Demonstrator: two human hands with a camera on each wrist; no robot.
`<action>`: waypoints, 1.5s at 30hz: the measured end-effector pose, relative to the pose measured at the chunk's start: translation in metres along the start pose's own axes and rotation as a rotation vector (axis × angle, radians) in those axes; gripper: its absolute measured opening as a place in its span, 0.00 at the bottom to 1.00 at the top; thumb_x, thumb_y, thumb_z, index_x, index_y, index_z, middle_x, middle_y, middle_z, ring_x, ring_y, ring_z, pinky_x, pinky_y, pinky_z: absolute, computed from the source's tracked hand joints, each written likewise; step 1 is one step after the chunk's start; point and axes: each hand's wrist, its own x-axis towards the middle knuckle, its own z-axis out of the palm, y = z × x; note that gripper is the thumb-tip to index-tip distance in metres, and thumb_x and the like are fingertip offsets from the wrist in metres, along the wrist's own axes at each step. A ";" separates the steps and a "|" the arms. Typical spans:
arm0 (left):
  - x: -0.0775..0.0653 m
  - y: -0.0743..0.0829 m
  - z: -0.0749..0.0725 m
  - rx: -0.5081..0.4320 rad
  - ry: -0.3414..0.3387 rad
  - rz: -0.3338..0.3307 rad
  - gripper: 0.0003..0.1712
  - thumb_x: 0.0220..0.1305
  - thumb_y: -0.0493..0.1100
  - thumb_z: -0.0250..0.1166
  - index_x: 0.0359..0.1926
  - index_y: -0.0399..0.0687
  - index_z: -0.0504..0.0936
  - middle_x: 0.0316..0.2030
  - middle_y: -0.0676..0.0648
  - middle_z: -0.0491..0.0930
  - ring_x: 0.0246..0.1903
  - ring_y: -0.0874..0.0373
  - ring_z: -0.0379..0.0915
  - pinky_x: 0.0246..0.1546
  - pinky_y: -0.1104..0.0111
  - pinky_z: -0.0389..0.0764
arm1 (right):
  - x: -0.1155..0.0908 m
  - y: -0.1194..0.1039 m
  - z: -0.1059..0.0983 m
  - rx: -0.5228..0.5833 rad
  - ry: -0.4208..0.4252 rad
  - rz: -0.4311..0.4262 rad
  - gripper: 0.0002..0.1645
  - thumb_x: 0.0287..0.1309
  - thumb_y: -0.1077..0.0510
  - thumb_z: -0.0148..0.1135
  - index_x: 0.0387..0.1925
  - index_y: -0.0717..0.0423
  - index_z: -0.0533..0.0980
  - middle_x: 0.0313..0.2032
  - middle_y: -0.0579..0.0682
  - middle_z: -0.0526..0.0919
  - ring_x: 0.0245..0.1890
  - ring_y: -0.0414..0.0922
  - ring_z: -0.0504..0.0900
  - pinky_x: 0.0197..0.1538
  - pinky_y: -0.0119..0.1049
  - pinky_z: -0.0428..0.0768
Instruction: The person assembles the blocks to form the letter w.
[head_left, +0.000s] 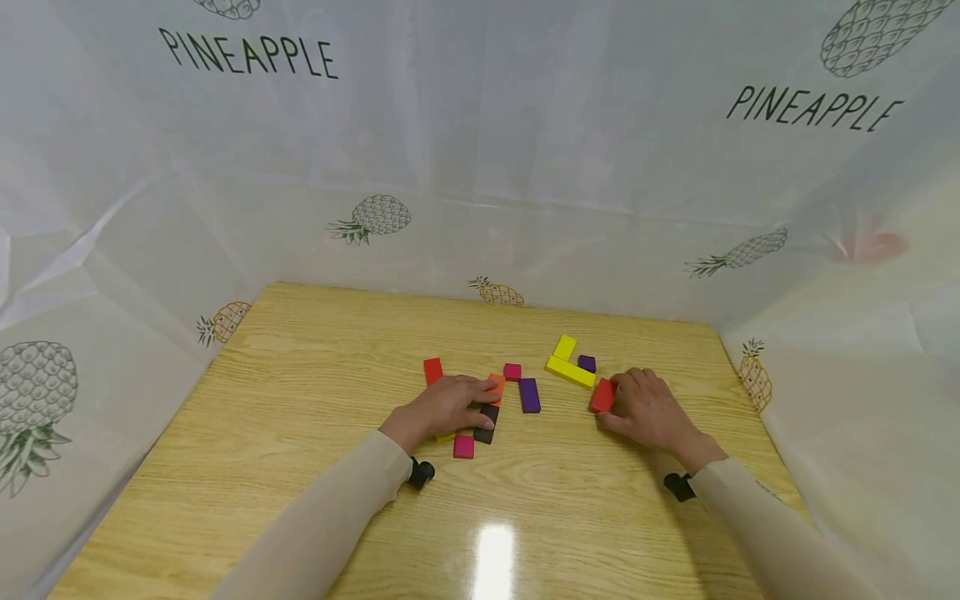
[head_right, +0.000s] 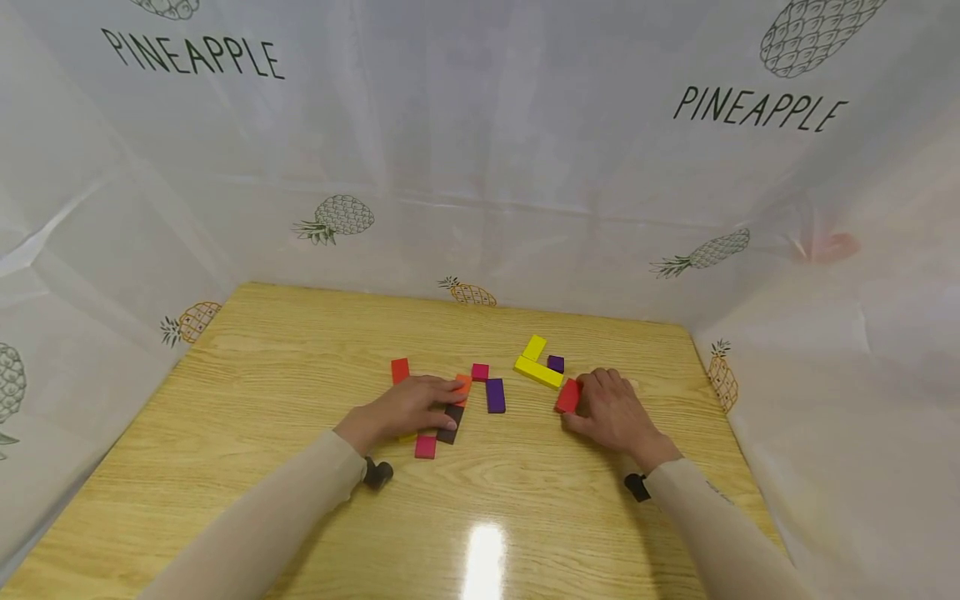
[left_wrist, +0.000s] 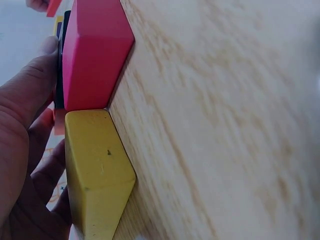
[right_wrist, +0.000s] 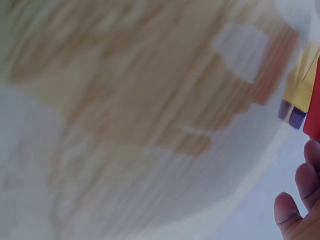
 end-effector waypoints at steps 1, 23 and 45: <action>0.000 0.000 0.000 0.002 -0.002 -0.001 0.36 0.73 0.61 0.65 0.78 0.61 0.71 0.81 0.56 0.59 0.79 0.48 0.59 0.80 0.51 0.60 | 0.001 -0.002 -0.001 0.009 -0.001 -0.002 0.33 0.58 0.42 0.72 0.52 0.65 0.78 0.47 0.59 0.81 0.50 0.59 0.76 0.51 0.56 0.78; -0.003 0.004 -0.003 -0.017 0.011 0.009 0.36 0.73 0.59 0.66 0.78 0.58 0.71 0.81 0.54 0.60 0.79 0.47 0.59 0.79 0.50 0.60 | 0.010 -0.064 0.009 0.053 -0.061 -0.235 0.33 0.59 0.41 0.72 0.56 0.59 0.79 0.49 0.50 0.81 0.49 0.49 0.75 0.55 0.48 0.79; -0.001 0.003 -0.003 0.000 0.015 0.023 0.35 0.73 0.59 0.66 0.77 0.58 0.73 0.80 0.53 0.62 0.78 0.48 0.61 0.78 0.52 0.63 | 0.007 -0.094 0.010 -0.001 -0.094 -0.377 0.34 0.62 0.39 0.69 0.62 0.55 0.79 0.53 0.49 0.82 0.55 0.48 0.77 0.63 0.47 0.79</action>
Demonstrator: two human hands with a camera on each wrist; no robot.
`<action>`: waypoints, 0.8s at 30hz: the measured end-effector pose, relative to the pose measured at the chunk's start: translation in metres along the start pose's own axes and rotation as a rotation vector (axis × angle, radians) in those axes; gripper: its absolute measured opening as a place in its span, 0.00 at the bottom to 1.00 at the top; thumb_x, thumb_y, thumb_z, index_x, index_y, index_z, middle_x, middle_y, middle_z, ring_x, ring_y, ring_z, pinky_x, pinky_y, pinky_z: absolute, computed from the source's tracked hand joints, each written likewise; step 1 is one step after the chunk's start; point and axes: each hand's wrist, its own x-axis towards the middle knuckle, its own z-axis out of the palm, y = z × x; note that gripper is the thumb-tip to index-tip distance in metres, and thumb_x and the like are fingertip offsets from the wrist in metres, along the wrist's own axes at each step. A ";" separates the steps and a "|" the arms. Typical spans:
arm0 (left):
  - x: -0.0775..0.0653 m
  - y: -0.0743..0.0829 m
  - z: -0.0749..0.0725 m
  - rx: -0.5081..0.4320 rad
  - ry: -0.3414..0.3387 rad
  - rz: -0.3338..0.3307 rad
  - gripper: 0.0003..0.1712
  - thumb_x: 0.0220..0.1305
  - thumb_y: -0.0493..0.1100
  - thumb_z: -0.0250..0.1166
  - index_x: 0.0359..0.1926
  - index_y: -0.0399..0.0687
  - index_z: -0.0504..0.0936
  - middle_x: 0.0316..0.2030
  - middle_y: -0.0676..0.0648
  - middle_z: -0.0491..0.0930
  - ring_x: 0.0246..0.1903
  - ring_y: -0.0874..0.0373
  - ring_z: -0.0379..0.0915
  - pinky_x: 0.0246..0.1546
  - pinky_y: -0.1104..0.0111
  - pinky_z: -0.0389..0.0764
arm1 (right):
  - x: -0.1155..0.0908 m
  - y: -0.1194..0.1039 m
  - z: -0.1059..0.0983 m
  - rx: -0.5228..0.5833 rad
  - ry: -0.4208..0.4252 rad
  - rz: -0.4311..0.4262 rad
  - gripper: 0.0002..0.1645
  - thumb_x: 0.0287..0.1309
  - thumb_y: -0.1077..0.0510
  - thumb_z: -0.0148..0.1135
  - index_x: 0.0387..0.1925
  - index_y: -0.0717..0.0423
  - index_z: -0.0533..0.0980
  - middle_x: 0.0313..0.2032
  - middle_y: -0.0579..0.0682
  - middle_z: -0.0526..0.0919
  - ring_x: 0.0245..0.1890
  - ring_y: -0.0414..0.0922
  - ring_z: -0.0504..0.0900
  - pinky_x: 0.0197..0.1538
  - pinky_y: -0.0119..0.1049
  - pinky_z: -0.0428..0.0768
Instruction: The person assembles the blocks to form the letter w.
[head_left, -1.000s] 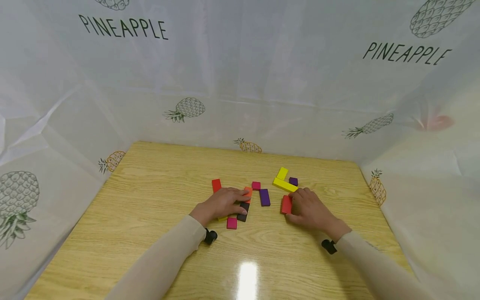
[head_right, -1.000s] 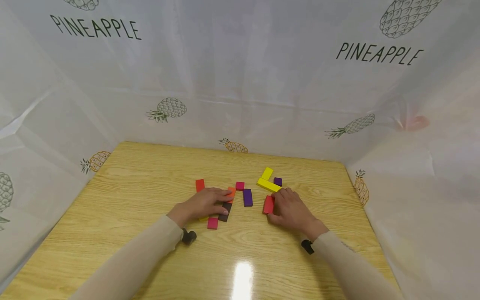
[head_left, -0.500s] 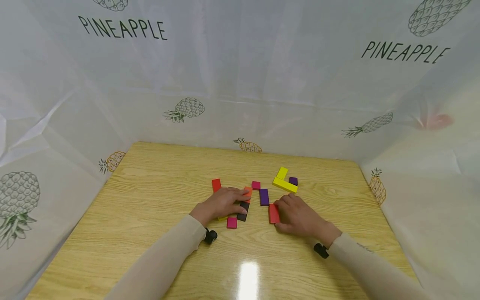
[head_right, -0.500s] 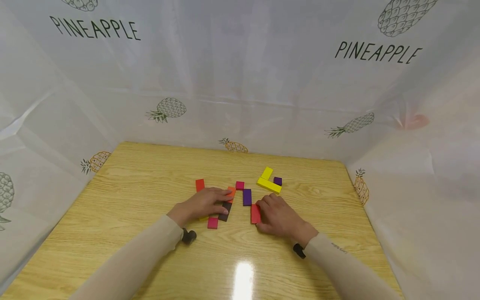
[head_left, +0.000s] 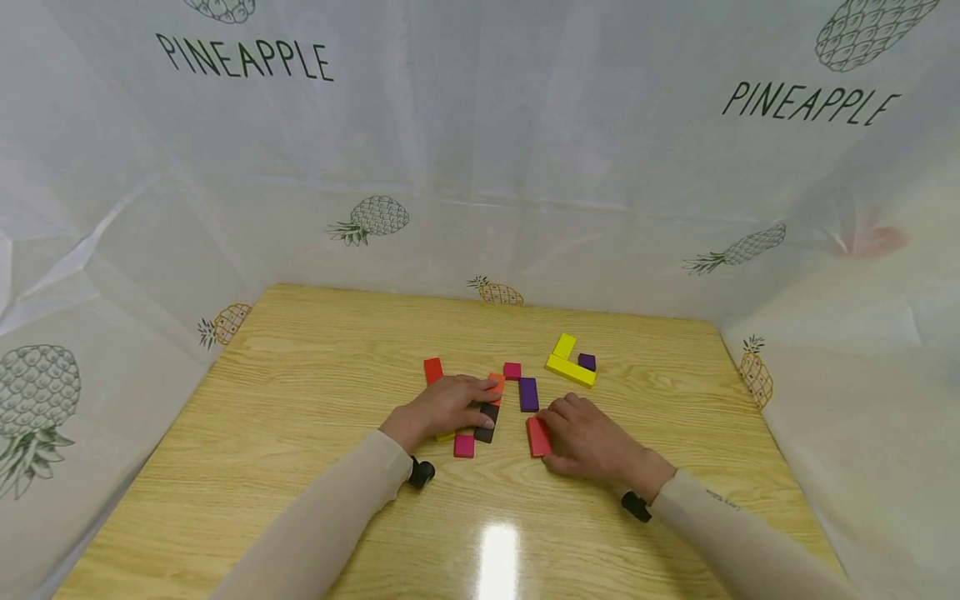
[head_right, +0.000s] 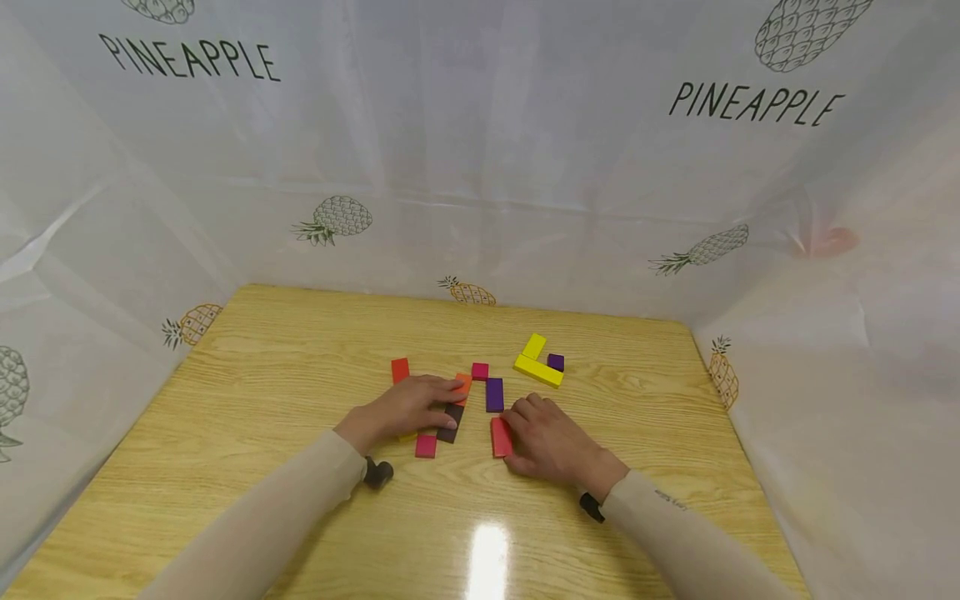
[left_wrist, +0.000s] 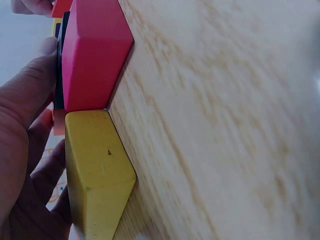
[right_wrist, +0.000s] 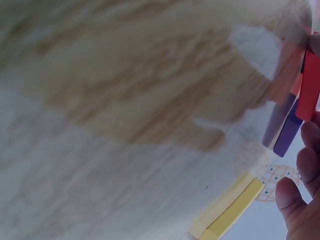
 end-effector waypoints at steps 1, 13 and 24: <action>0.000 0.000 0.000 -0.002 0.001 0.002 0.35 0.73 0.59 0.66 0.77 0.58 0.73 0.80 0.53 0.62 0.78 0.48 0.61 0.78 0.52 0.64 | 0.000 0.000 0.000 -0.008 0.001 -0.003 0.34 0.63 0.39 0.69 0.62 0.55 0.79 0.53 0.48 0.82 0.55 0.47 0.77 0.63 0.46 0.79; 0.001 -0.001 0.001 -0.001 -0.004 -0.001 0.36 0.73 0.60 0.66 0.77 0.59 0.72 0.81 0.55 0.61 0.79 0.49 0.60 0.79 0.53 0.63 | 0.002 -0.002 0.000 -0.046 0.037 -0.045 0.33 0.67 0.37 0.68 0.63 0.54 0.82 0.50 0.46 0.84 0.52 0.45 0.78 0.59 0.43 0.80; 0.002 -0.004 0.004 0.005 0.002 -0.004 0.36 0.73 0.61 0.65 0.77 0.60 0.71 0.80 0.57 0.62 0.79 0.49 0.60 0.79 0.52 0.62 | 0.006 0.000 0.001 -0.076 0.025 -0.031 0.32 0.68 0.37 0.68 0.61 0.54 0.82 0.50 0.46 0.84 0.51 0.45 0.77 0.57 0.41 0.80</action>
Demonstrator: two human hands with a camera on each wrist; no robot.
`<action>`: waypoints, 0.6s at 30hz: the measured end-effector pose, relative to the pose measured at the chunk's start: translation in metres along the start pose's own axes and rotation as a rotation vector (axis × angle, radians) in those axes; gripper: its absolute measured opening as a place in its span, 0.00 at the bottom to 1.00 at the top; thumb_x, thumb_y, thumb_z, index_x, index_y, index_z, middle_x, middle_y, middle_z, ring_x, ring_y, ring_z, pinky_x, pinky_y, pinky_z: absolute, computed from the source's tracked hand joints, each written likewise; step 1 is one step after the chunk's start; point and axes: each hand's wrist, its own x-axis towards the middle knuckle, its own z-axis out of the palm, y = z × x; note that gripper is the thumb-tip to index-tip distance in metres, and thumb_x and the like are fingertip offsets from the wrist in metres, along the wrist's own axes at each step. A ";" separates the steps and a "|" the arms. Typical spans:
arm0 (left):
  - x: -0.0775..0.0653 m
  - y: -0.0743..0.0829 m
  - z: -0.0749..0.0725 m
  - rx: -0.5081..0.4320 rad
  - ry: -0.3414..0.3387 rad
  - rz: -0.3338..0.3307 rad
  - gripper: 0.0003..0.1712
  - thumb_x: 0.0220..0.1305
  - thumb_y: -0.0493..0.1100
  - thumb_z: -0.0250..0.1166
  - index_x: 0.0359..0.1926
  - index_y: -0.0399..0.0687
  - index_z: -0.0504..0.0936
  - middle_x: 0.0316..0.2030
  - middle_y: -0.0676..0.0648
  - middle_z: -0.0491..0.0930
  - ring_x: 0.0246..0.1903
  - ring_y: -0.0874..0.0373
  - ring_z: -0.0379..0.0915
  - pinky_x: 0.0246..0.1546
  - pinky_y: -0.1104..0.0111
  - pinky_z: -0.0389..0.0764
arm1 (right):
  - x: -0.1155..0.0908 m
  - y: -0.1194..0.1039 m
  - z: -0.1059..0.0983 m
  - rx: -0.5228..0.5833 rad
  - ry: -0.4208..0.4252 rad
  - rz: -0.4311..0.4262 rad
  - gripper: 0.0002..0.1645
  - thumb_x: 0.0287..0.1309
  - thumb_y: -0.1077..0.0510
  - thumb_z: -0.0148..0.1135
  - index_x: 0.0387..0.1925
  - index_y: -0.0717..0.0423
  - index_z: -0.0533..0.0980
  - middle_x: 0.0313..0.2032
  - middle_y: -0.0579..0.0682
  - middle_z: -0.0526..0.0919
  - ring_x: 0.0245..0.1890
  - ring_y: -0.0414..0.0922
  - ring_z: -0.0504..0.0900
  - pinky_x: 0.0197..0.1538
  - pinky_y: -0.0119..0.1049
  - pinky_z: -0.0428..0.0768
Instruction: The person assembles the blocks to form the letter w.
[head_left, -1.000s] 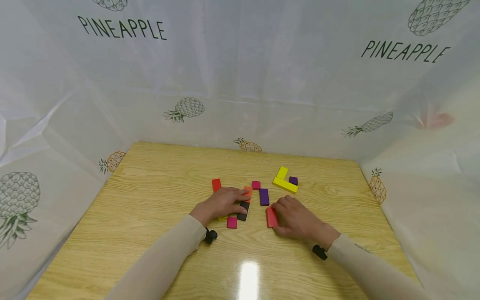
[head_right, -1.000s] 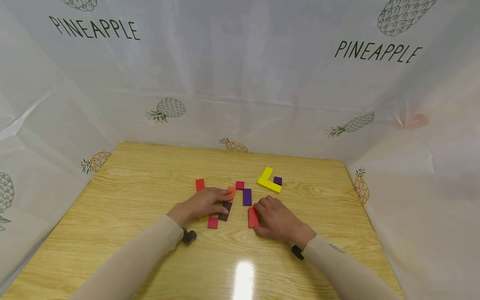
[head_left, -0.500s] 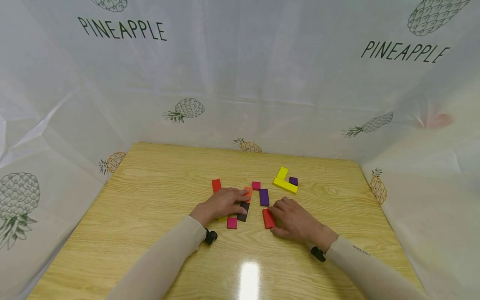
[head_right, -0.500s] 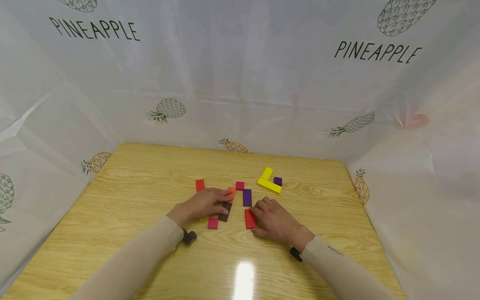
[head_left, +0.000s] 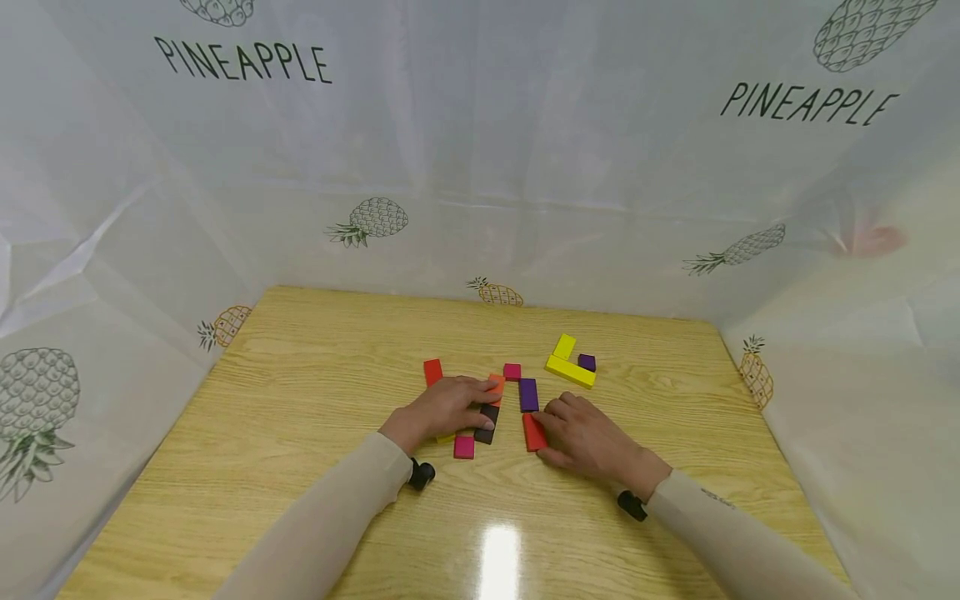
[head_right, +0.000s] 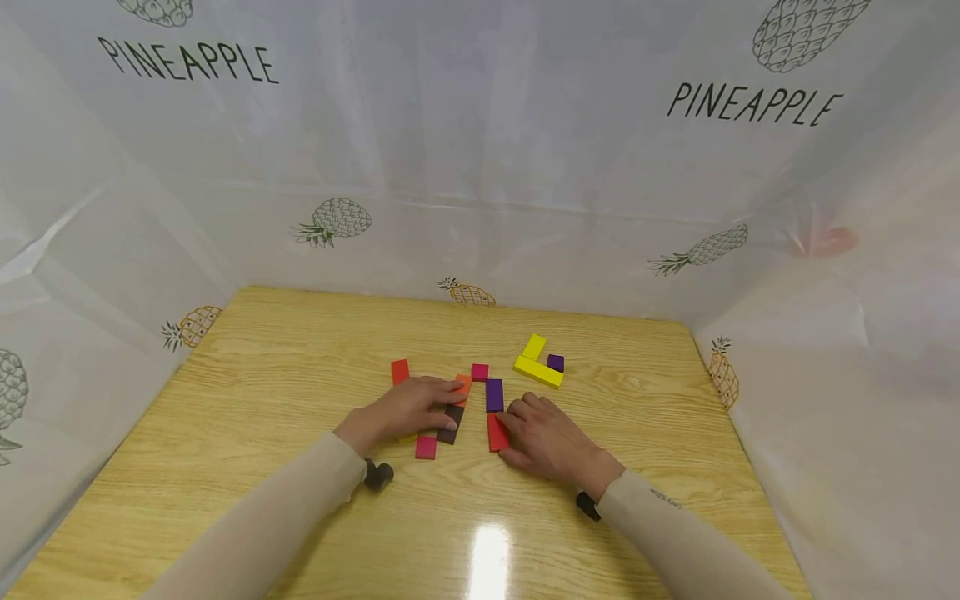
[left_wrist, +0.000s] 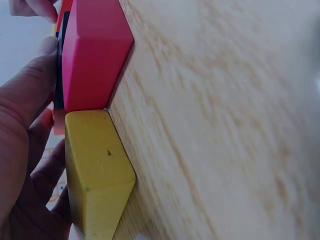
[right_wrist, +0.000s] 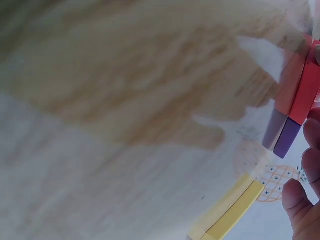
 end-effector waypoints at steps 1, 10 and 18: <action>0.000 0.000 0.000 -0.001 0.001 -0.001 0.36 0.73 0.61 0.65 0.77 0.60 0.72 0.80 0.57 0.62 0.79 0.49 0.60 0.79 0.52 0.62 | 0.000 0.000 0.000 0.000 -0.002 0.000 0.32 0.68 0.37 0.68 0.61 0.54 0.82 0.49 0.46 0.84 0.51 0.45 0.78 0.58 0.41 0.80; -0.001 0.001 0.000 -0.006 -0.006 -0.008 0.36 0.73 0.61 0.65 0.78 0.61 0.70 0.80 0.57 0.61 0.79 0.49 0.59 0.79 0.53 0.61 | 0.003 0.000 0.000 -0.001 0.016 -0.008 0.31 0.67 0.39 0.69 0.61 0.56 0.83 0.49 0.48 0.84 0.50 0.46 0.77 0.56 0.42 0.80; -0.001 0.002 -0.001 -0.004 -0.013 -0.014 0.37 0.73 0.61 0.65 0.78 0.61 0.70 0.81 0.57 0.61 0.79 0.49 0.58 0.79 0.52 0.60 | 0.003 0.001 0.002 -0.006 0.039 -0.014 0.32 0.65 0.39 0.71 0.60 0.56 0.83 0.48 0.48 0.84 0.50 0.46 0.77 0.56 0.43 0.81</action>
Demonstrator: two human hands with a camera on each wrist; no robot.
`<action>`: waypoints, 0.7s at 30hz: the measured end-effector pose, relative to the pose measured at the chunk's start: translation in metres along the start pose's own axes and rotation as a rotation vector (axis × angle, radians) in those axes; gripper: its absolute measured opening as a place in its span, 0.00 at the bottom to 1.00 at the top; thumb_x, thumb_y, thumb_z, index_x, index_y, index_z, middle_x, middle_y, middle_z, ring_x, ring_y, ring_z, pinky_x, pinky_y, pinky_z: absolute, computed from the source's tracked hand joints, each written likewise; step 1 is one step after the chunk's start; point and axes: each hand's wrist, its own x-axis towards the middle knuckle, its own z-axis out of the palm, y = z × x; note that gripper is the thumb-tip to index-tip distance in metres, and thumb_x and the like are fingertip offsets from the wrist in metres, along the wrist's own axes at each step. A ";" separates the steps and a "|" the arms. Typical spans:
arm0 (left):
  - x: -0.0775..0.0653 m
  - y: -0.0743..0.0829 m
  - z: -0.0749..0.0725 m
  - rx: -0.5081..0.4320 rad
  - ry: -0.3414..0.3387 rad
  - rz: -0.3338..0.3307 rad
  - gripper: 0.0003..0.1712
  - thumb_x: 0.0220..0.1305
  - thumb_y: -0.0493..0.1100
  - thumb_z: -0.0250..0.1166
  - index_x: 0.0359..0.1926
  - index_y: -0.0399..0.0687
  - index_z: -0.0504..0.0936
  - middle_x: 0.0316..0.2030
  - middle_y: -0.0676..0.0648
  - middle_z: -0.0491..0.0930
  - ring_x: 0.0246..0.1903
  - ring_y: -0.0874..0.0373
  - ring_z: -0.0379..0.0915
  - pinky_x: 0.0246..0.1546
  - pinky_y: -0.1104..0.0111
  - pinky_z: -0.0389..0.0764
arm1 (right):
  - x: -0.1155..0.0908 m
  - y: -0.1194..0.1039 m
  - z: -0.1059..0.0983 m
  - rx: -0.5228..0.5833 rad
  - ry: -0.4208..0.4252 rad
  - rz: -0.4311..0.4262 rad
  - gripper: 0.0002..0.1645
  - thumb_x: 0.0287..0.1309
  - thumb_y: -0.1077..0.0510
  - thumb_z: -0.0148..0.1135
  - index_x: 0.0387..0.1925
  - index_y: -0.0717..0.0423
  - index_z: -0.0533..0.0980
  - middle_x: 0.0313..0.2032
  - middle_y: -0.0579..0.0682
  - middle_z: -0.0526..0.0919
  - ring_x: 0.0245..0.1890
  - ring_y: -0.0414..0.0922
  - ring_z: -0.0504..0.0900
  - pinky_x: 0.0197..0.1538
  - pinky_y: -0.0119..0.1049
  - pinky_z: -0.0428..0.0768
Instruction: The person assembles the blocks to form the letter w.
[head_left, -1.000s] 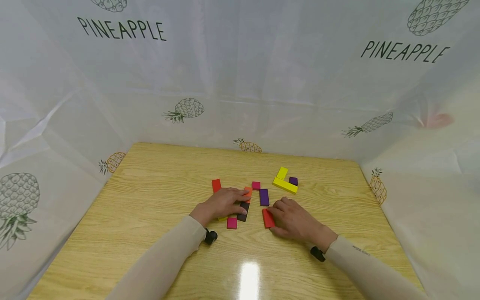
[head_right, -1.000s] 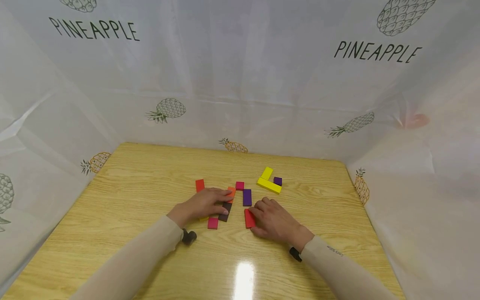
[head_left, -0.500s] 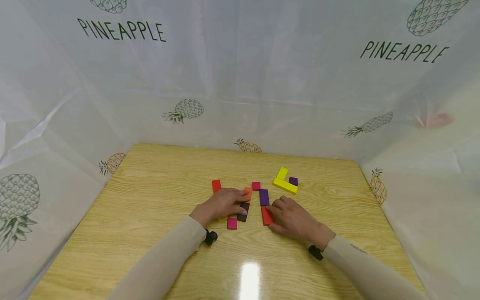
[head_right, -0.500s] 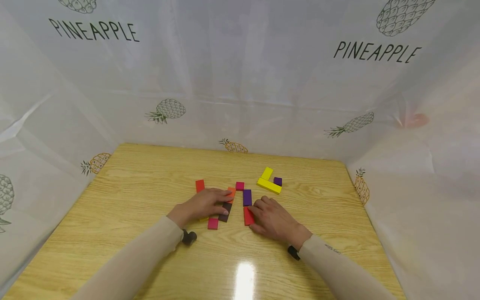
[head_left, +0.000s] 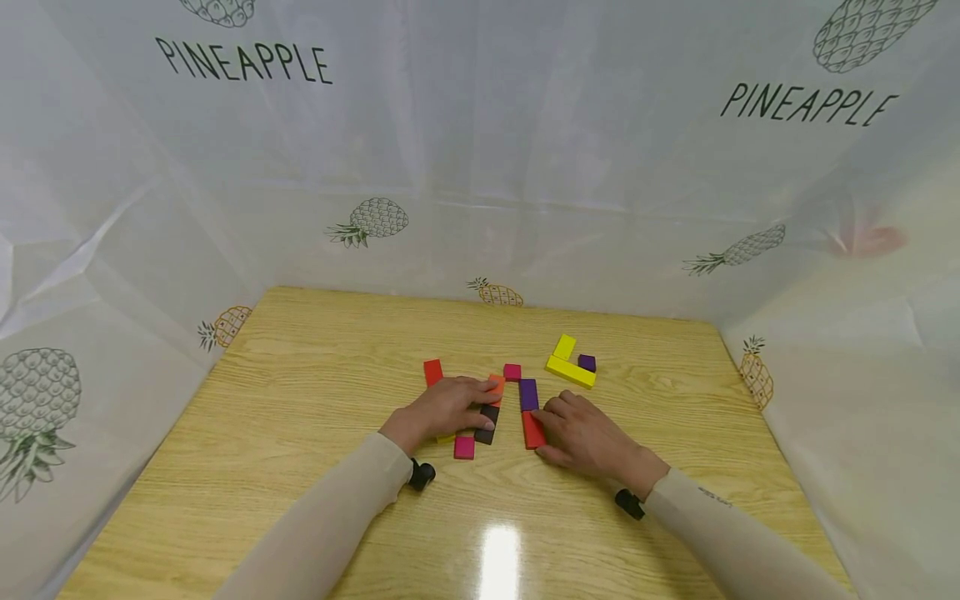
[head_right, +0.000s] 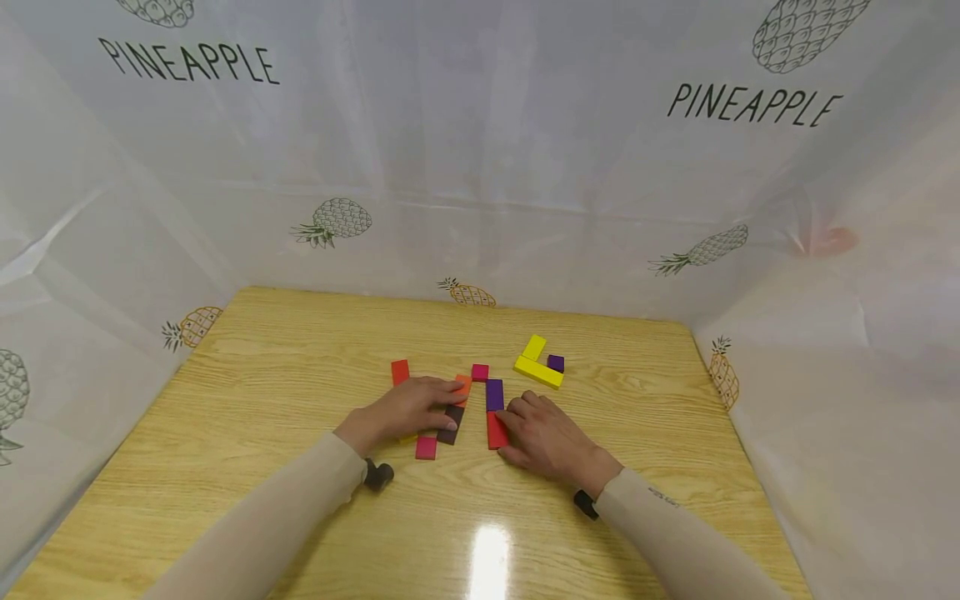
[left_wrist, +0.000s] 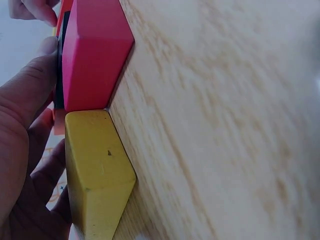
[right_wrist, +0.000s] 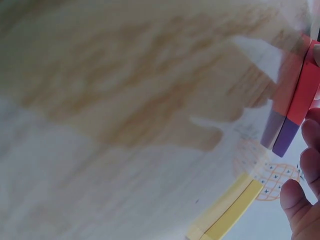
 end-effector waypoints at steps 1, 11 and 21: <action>0.000 0.000 0.000 0.000 0.000 -0.001 0.36 0.73 0.61 0.65 0.78 0.61 0.70 0.81 0.57 0.61 0.79 0.49 0.58 0.79 0.52 0.60 | 0.000 0.000 0.000 0.000 -0.001 0.002 0.32 0.65 0.40 0.71 0.60 0.56 0.83 0.48 0.48 0.84 0.49 0.46 0.77 0.56 0.43 0.81; -0.001 0.001 -0.001 -0.006 -0.002 -0.007 0.36 0.73 0.61 0.65 0.78 0.61 0.71 0.81 0.57 0.61 0.80 0.49 0.58 0.80 0.52 0.60 | 0.001 -0.001 -0.001 0.001 -0.012 0.011 0.32 0.65 0.39 0.70 0.60 0.56 0.83 0.49 0.48 0.84 0.50 0.46 0.78 0.57 0.42 0.81; 0.000 0.000 0.000 0.001 -0.005 -0.013 0.36 0.73 0.61 0.65 0.78 0.62 0.71 0.81 0.57 0.61 0.80 0.49 0.58 0.80 0.52 0.60 | 0.001 -0.001 -0.002 0.000 -0.017 0.013 0.32 0.66 0.39 0.70 0.61 0.56 0.82 0.49 0.49 0.84 0.50 0.46 0.78 0.57 0.43 0.81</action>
